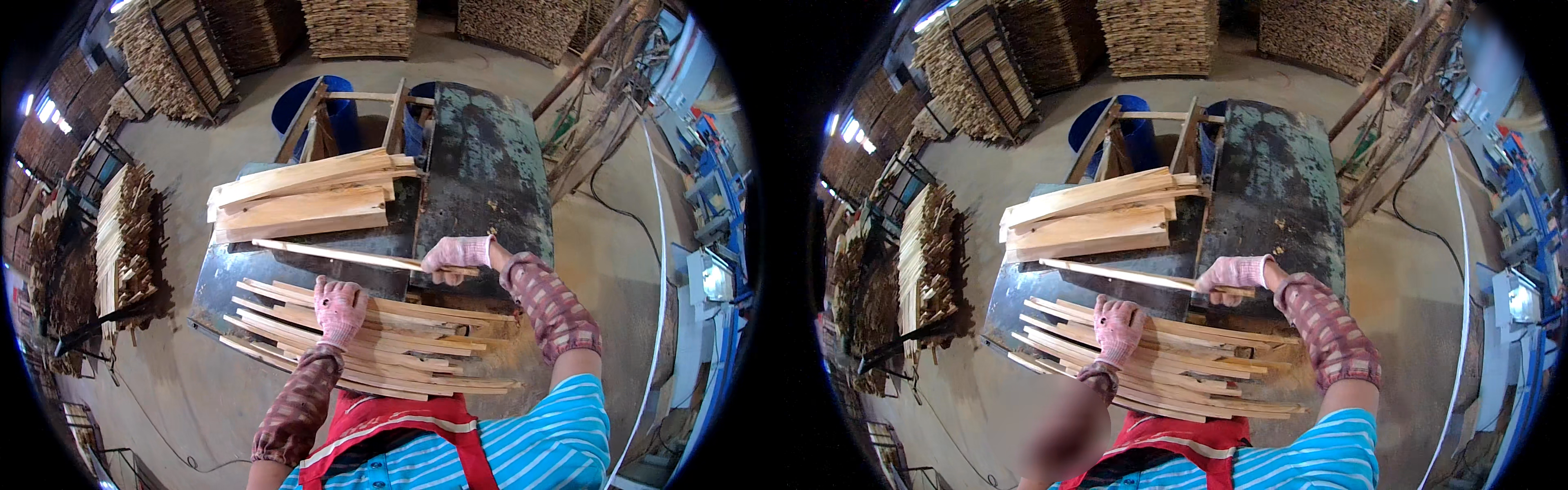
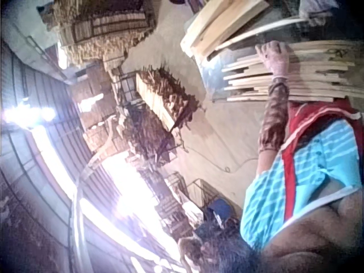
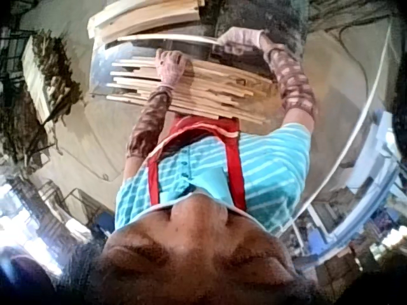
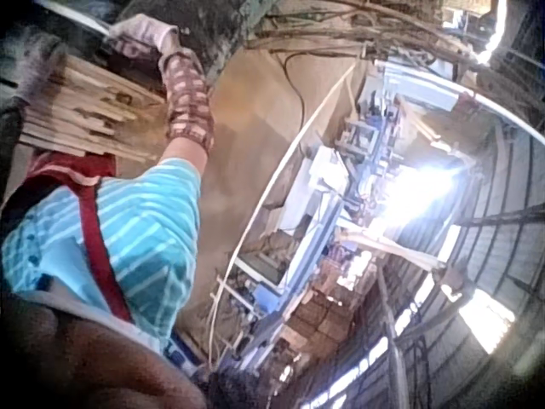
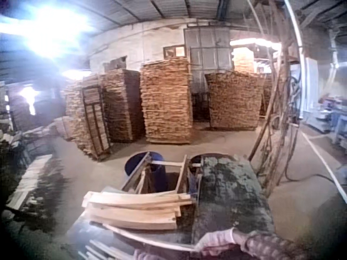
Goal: The person stacks thin wooden planks on a metal workbench in a workshop. They pick up planks from a pile, align them, and place them into a neat stack, occasionally adjusting the pile to maintain order.
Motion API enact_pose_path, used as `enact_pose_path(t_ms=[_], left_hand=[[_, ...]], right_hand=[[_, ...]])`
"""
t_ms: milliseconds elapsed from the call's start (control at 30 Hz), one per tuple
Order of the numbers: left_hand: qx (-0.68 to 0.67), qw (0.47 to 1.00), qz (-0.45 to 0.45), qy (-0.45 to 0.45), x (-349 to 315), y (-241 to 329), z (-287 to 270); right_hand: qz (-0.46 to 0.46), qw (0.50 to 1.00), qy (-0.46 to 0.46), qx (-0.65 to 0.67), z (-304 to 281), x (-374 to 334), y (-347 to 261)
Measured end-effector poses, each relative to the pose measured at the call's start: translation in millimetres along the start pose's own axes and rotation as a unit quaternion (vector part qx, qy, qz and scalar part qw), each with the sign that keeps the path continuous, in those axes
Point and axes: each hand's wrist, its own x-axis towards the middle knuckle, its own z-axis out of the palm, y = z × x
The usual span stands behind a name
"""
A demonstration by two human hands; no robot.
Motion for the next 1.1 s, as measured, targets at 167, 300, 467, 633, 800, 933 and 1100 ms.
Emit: enact_pose_path(t_ms=[167,300,467,633,800,933,1100], left_hand=[[0.001,1.000,-0.013,-0.006,-1.7,-3.6,-0.5],[-0.010,1.000,-0.011,0.011,-1.6,-2.8,-0.5],[0.011,0.999,-0.049,-0.019,2.7,-4.2,2.6],[0.040,0.993,-0.092,-0.068,7.3,5.5,-1.9],[0.063,0.993,-0.033,0.099,3.7,9.1,-3.6],[0.039,0.998,0.023,0.035,10.7,5.2,-2.0],[-0.001,0.999,0.022,0.038,6.2,-3.4,5.9]], right_hand=[[0.043,0.971,-0.009,0.233,15.2,-0.5,10.4],[0.025,0.969,-0.017,0.245,17.4,-2.4,15.2],[-0.001,0.987,-0.018,0.161,16.4,-8.9,17.5],[-0.065,0.977,0.083,-0.184,19.7,-5.6,12.9],[-0.020,0.959,0.048,-0.277,50.2,-15.7,-13.3],[0.033,0.893,0.004,-0.449,56.2,-8.3,-15.8],[-0.017,0.865,-0.009,-0.501,37.9,8.9,-64.4]])
